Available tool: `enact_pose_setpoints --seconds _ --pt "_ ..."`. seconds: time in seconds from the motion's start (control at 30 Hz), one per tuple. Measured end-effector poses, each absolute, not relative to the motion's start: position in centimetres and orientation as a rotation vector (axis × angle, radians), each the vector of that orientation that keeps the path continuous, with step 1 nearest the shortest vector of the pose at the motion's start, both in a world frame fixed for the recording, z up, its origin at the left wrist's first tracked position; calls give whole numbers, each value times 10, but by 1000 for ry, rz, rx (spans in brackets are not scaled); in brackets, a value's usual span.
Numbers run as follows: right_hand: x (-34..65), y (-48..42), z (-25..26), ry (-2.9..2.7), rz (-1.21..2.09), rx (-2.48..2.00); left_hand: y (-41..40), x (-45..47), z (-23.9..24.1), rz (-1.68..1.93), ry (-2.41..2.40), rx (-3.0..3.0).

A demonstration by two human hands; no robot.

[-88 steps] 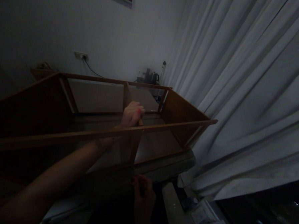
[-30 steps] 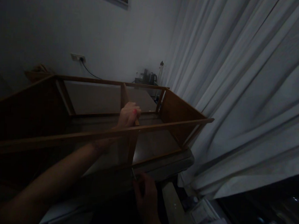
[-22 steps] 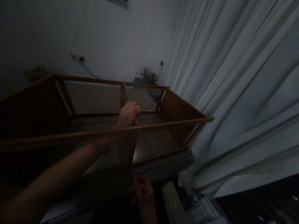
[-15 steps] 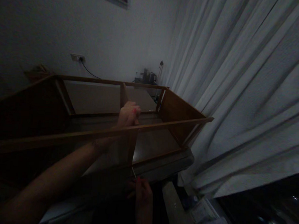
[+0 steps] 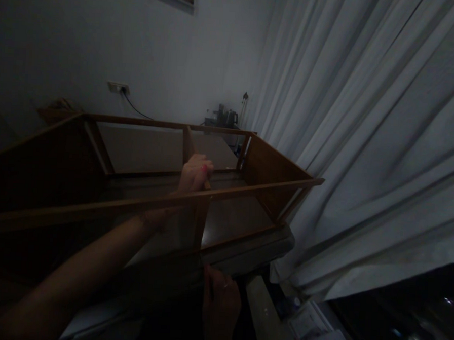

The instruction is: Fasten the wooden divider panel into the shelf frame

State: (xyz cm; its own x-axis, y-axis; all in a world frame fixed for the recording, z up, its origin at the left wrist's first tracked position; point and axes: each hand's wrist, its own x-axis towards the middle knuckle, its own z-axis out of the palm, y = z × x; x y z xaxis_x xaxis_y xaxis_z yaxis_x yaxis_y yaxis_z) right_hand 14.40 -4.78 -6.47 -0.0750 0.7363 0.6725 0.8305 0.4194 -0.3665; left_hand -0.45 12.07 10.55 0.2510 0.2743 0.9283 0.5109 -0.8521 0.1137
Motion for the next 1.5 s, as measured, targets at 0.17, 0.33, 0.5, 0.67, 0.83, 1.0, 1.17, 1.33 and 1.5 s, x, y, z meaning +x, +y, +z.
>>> enact_pose_setpoints --seconds 0.17,0.33,0.5,0.67,0.83,1.0,1.17,1.33,1.5 --pt "147 -42 -70 -1855 -185 -1181 120 -4 106 -1648 -736 -2304" --pt "140 -44 -68 -1591 328 -1343 121 -5 105 -1652 -720 -2308" --pt "130 -46 -57 -1270 869 -1348 122 -4 105 -1651 -720 -2293" --pt "140 -45 -66 -1438 718 -1381 120 -5 106 -1645 -741 -2299" --pt "157 -43 -82 -1857 376 -1174 120 -5 106 -1643 -748 -2314" --pt "147 -47 -63 -1760 602 -1272 121 -5 105 -1657 -728 -2292" --pt "136 -51 -43 -1559 859 -1326 121 -5 104 -1643 -733 -2310" --pt "135 -50 -42 -1449 946 -1341 121 -5 105 -1643 -747 -2307" --pt "137 -51 -43 -1383 1051 -1316 120 -5 105 -1658 -734 -2311"
